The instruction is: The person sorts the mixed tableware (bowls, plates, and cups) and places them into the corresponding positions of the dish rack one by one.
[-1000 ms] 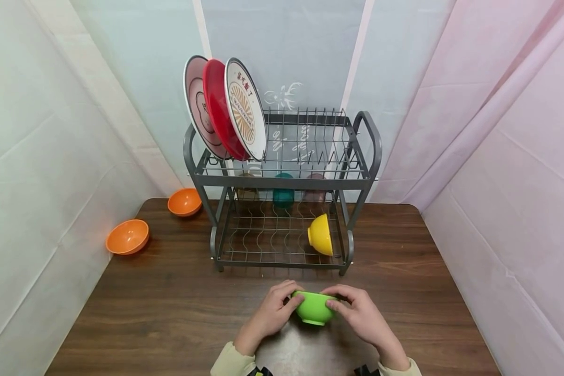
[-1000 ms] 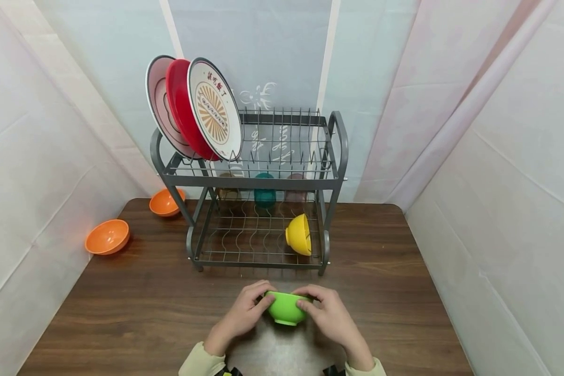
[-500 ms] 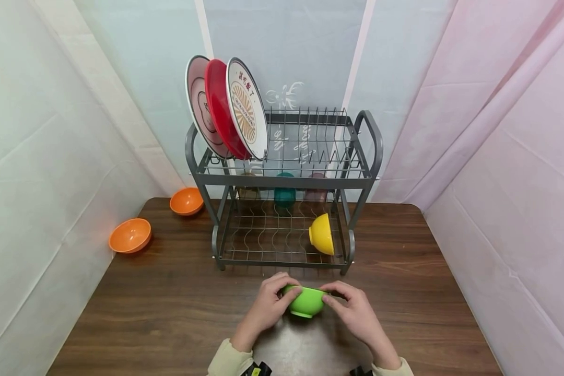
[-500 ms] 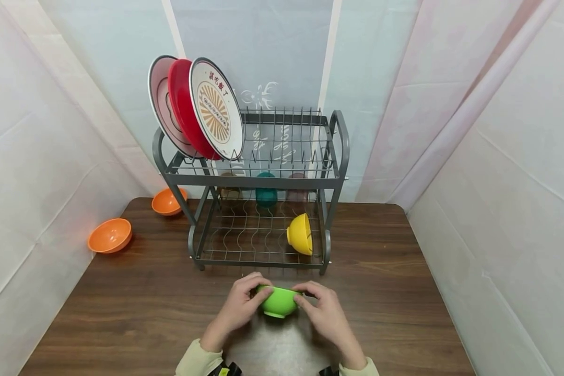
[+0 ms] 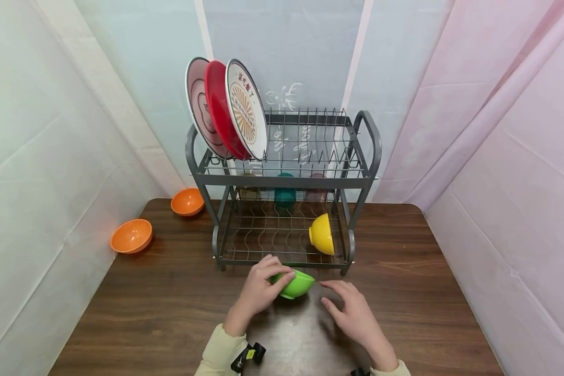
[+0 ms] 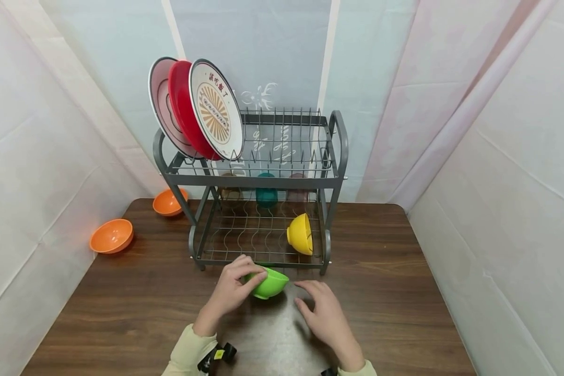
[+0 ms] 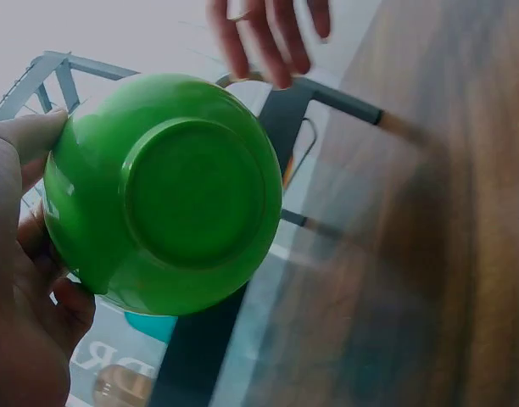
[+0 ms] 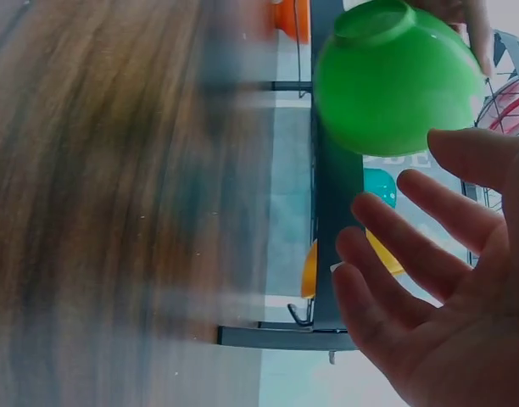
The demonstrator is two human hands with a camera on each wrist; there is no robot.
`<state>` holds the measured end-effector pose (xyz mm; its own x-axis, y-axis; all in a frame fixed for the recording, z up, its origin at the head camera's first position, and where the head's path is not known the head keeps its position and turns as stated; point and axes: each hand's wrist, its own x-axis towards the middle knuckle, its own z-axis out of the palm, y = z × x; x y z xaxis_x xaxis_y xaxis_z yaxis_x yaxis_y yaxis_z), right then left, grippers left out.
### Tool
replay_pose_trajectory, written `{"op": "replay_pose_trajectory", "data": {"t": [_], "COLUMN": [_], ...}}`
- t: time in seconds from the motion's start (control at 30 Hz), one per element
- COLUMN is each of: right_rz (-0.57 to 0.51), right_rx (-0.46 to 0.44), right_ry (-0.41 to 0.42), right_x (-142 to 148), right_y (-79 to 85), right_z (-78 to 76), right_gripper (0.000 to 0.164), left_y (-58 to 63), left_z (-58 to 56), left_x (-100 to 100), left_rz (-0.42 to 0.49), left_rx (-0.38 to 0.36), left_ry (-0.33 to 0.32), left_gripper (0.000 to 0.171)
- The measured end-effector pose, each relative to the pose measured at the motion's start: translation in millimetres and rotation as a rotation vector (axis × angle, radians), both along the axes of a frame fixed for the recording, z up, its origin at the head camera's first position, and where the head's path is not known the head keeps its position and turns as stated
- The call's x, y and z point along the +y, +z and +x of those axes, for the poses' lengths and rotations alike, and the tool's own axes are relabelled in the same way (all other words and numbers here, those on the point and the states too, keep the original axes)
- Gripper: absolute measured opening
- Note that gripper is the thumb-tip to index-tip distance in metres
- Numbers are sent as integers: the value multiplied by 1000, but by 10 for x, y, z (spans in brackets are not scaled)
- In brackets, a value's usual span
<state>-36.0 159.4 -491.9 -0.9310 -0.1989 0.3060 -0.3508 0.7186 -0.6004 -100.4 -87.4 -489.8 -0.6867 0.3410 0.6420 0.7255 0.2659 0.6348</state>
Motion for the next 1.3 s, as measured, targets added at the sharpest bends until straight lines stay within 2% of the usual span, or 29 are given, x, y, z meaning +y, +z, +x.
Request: {"op": "replay_pose_trajectory", "data": {"t": [0.2, 0.5, 0.63, 0.87, 1.0, 1.1, 1.3], "right_rz": [49, 70, 68, 86, 77, 18, -204], "right_rx": [17, -82, -116, -162, -174, -192, -296], "right_ry": [-15, -37, -39, -37, -45, -62, -101], "right_x": [18, 64, 82, 110, 123, 122, 107], "right_y": [-52, -41, -38, -46, -67, -82, -99], "right_z": [10, 29, 34, 36, 34, 31, 34], "right_gripper": [35, 30, 29, 28, 27, 27, 28], "left_y": [142, 396, 495, 665, 722, 738, 747], "left_z": [-75, -157, -234, -421, -540, -625, -761], "left_x": [-9, 35, 54, 98, 131, 163, 236], "left_rz": [-28, -130, -173, -362, -471, -548, -665], "left_rx": [7, 110, 171, 287, 323, 355, 410], "left_ry": [-8, 31, 20, -47, -83, -103, -137], "left_gripper": [11, 9, 9, 11, 9, 8, 10]}}
